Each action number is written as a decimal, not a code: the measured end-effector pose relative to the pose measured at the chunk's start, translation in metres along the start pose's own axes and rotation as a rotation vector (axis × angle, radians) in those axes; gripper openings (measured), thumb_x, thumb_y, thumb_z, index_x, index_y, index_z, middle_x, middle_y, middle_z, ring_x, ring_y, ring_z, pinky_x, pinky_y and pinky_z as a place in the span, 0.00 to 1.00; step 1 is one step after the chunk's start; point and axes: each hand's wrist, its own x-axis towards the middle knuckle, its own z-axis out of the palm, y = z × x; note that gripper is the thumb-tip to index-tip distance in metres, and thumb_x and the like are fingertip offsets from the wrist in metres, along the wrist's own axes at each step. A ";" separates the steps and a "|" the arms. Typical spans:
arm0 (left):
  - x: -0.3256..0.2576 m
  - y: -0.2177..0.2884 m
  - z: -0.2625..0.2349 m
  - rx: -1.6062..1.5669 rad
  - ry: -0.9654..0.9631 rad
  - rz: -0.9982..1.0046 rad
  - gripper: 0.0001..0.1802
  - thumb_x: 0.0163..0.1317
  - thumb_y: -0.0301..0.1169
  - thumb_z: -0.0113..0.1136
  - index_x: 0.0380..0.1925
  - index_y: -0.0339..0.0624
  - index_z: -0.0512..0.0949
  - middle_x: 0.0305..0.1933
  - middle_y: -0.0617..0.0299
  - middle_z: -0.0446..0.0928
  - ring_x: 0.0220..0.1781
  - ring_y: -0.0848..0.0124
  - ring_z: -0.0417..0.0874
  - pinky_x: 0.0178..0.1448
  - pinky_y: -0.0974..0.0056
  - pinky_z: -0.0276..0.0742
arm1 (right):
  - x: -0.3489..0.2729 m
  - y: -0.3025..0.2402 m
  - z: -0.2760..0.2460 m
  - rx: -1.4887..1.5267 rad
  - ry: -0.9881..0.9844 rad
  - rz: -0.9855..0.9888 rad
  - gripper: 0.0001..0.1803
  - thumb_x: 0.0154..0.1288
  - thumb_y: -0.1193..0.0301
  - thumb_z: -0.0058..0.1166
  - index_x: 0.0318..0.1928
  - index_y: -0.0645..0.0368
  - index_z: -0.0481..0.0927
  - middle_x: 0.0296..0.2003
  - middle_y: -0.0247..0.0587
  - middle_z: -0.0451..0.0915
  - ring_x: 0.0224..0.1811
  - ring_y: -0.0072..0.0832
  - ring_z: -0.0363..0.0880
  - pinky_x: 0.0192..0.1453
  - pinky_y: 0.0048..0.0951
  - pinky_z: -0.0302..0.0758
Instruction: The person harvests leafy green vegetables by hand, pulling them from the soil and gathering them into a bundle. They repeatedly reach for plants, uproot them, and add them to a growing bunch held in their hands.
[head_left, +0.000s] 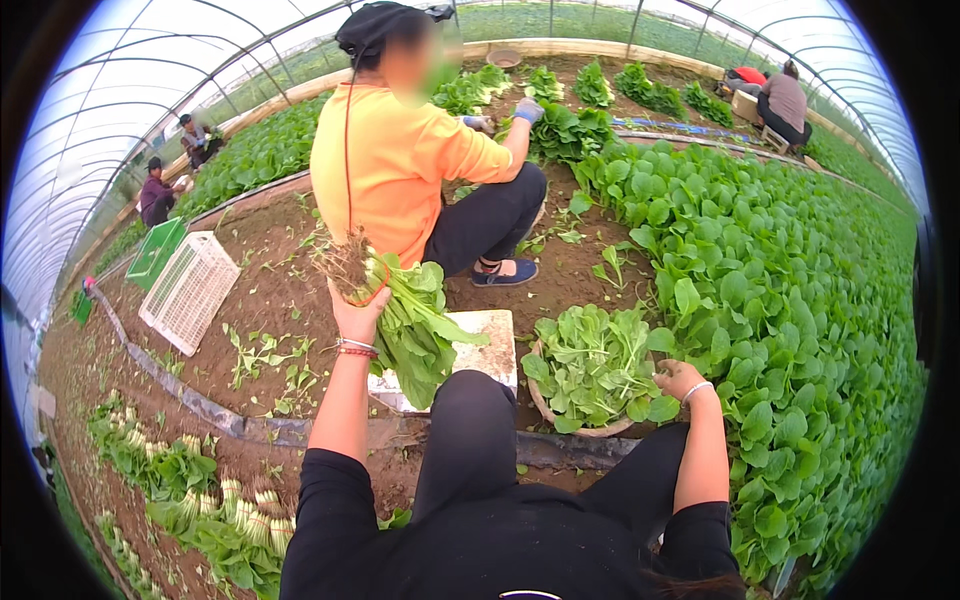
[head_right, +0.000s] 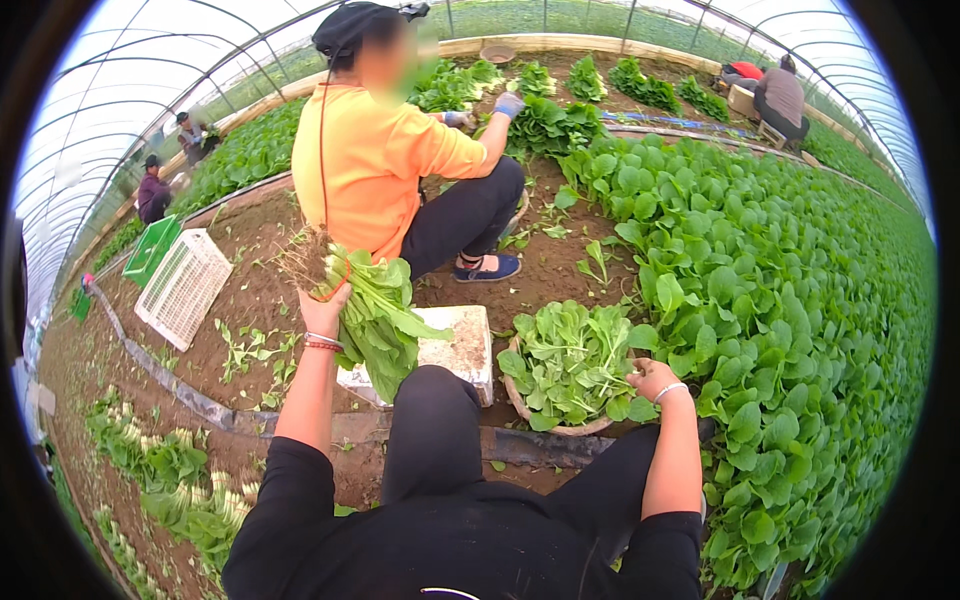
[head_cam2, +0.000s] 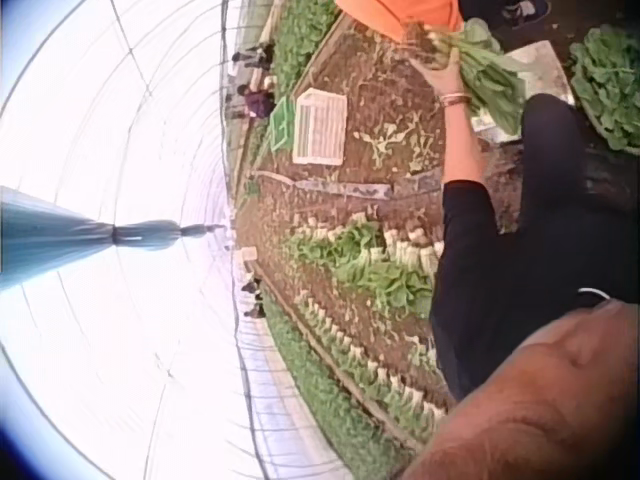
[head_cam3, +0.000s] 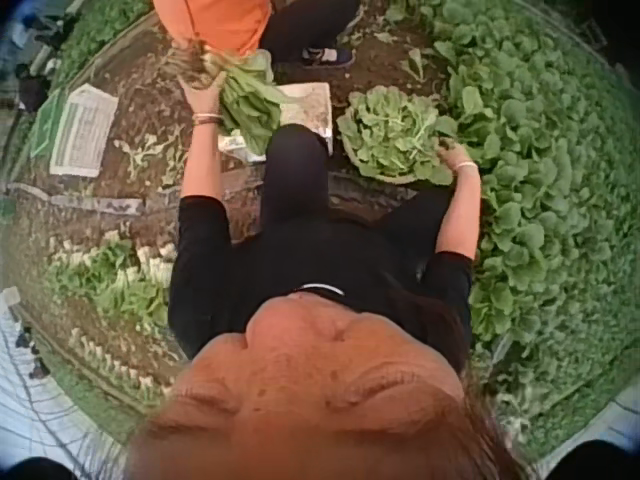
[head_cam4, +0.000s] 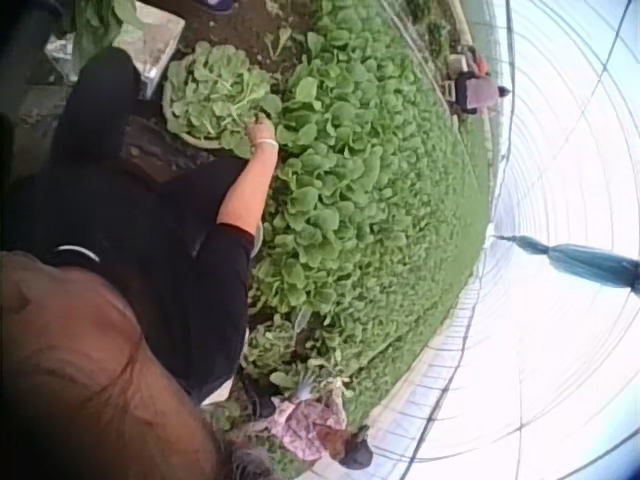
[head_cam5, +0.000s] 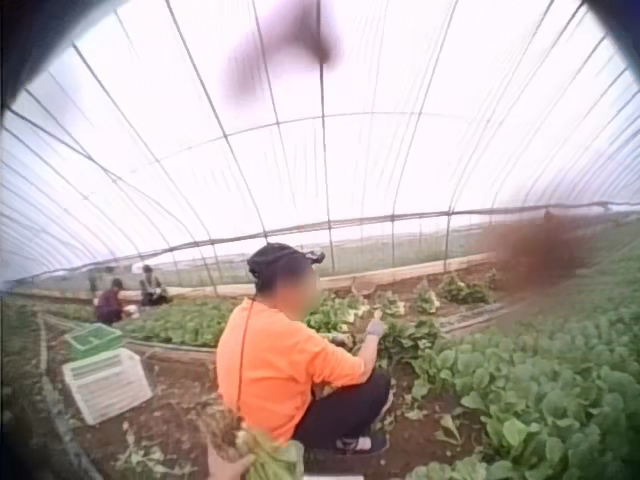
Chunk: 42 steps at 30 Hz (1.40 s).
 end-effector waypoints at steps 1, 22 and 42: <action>0.007 -0.005 -0.025 -0.010 0.050 -0.090 0.47 0.37 0.29 0.74 0.57 0.34 0.57 0.53 0.56 0.68 0.52 0.67 0.71 0.58 0.64 0.67 | 0.005 -0.003 0.004 0.011 0.011 -0.037 0.27 0.56 0.67 0.55 0.55 0.64 0.68 0.34 0.44 0.79 0.27 0.27 0.79 0.36 0.27 0.75; -0.124 0.188 -0.308 0.043 0.783 0.144 0.22 0.56 0.33 0.55 0.49 0.34 0.69 0.47 0.54 0.74 0.46 0.63 0.78 0.51 0.58 0.76 | 0.052 0.033 0.015 0.014 -0.248 -0.001 0.23 0.60 0.72 0.48 0.55 0.65 0.65 0.25 0.37 0.75 0.19 0.21 0.72 0.20 0.21 0.66; -0.329 0.131 -0.380 1.378 0.168 -1.370 0.61 0.32 0.54 0.71 0.64 0.43 0.49 0.61 0.50 0.62 0.62 0.59 0.63 0.65 0.52 0.56 | 0.059 0.049 0.021 -0.011 -0.285 0.108 0.23 0.60 0.73 0.47 0.56 0.66 0.63 0.25 0.41 0.75 0.16 0.25 0.72 0.16 0.22 0.64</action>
